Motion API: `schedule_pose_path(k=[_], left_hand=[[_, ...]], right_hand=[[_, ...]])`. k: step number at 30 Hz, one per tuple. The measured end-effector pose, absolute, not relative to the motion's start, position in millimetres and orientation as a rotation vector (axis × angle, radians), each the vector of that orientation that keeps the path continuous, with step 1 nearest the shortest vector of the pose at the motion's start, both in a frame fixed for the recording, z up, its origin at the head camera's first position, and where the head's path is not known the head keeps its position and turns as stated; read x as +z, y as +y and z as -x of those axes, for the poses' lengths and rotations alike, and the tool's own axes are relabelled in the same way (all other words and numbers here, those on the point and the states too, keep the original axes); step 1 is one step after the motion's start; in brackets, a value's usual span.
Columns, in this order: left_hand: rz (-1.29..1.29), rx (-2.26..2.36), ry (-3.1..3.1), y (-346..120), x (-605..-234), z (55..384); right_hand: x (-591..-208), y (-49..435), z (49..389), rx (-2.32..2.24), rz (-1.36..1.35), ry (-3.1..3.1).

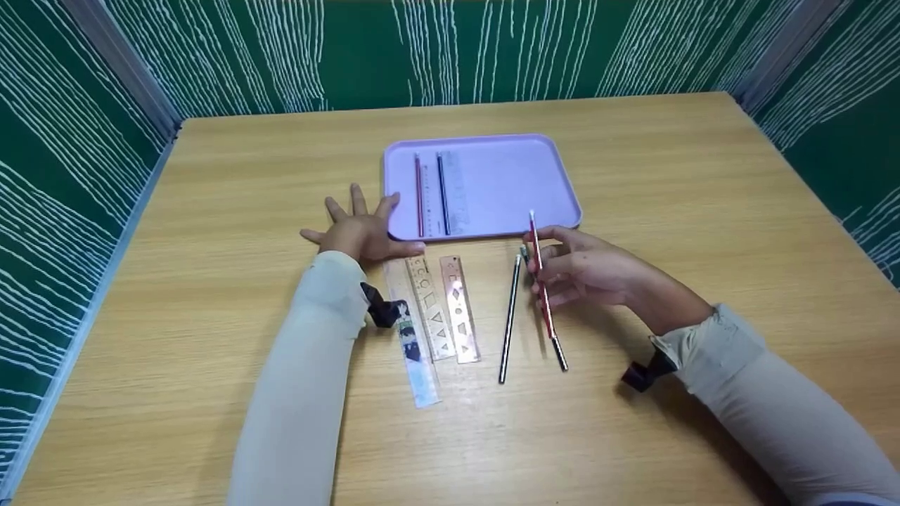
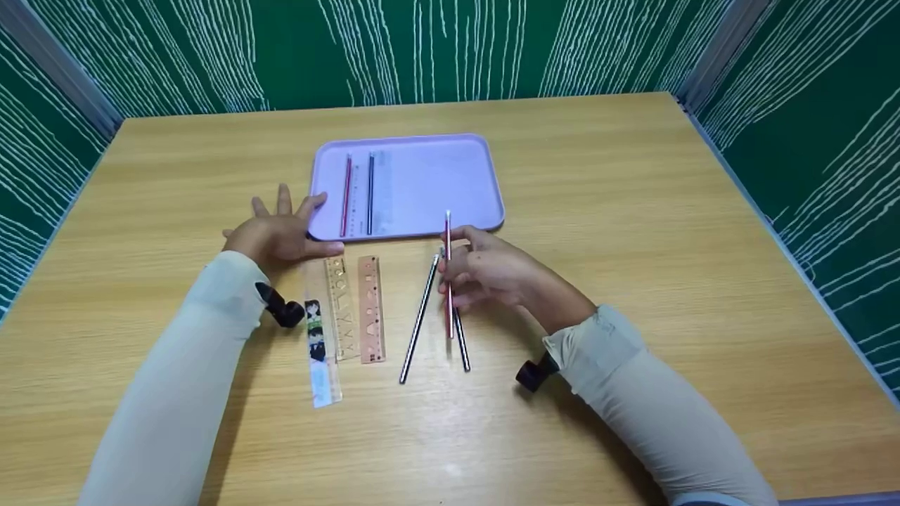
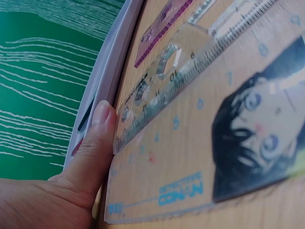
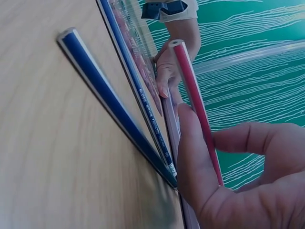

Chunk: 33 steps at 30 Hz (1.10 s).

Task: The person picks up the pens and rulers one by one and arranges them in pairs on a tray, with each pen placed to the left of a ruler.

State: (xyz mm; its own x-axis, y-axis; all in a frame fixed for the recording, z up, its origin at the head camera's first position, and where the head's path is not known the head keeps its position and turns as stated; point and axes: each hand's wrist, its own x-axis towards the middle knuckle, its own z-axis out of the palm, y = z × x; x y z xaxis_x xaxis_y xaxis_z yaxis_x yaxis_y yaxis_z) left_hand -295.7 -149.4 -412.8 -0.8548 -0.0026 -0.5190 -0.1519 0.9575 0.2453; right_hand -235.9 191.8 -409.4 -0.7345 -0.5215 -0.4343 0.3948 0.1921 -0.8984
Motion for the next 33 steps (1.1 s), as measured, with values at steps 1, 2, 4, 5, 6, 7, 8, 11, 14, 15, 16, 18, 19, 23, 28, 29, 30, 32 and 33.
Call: schedule_pose_path(k=[1,2,4,5,6,7,8,11,14,15,16,18,19,23,28,29,30,32,33], left_hand=[[0.110,0.377,2.573,-150,-413,295],[0.111,0.377,2.574,-150,-413,295],[0.111,0.376,2.576,-149,-412,295],[0.110,0.376,2.576,-149,-412,295],[0.110,0.374,2.576,-149,-412,295],[0.110,0.372,2.578,-149,-412,295],[0.110,0.371,2.579,-149,-412,295],[0.110,0.373,2.583,-149,-413,295],[0.106,0.371,2.584,-150,-413,294],[0.104,0.371,2.584,-150,-413,294],[0.101,0.367,2.583,-150,-413,294],[0.096,0.357,2.580,-150,-412,293],[0.096,0.353,2.581,-149,-412,293],[0.086,0.340,2.584,-150,-412,294],[0.087,0.343,2.583,-150,-412,294],[0.088,0.344,2.583,-150,-412,294],[0.090,0.343,2.581,-150,-412,294],[0.092,0.344,2.578,-150,-412,294],[0.091,0.343,2.577,-150,-412,294]], right_hand=[[-409,191,237,-1.629,0.122,1.757],[-409,191,237,-1.626,0.122,1.760],[-410,190,238,-1.631,0.113,1.761],[-411,189,238,-1.640,0.106,1.760],[-411,189,238,-1.649,0.100,1.760],[-411,188,238,-1.657,0.095,1.759],[-411,188,238,-1.665,0.091,1.761],[-411,187,239,-1.680,0.087,1.765],[-410,186,239,-1.682,0.082,1.767],[-410,186,240,-1.683,0.080,1.765],[-410,186,240,-1.682,0.082,1.764],[-410,186,240,-1.684,0.075,1.757],[-410,186,241,-1.683,0.073,1.757],[-410,186,243,-1.686,0.064,1.743],[-409,185,245,-1.660,0.090,1.754],[-409,184,246,-1.659,0.093,1.756],[-409,184,246,-1.657,0.098,1.761],[-409,182,247,-1.666,0.097,1.758],[-409,182,248,-1.675,0.094,1.755]])
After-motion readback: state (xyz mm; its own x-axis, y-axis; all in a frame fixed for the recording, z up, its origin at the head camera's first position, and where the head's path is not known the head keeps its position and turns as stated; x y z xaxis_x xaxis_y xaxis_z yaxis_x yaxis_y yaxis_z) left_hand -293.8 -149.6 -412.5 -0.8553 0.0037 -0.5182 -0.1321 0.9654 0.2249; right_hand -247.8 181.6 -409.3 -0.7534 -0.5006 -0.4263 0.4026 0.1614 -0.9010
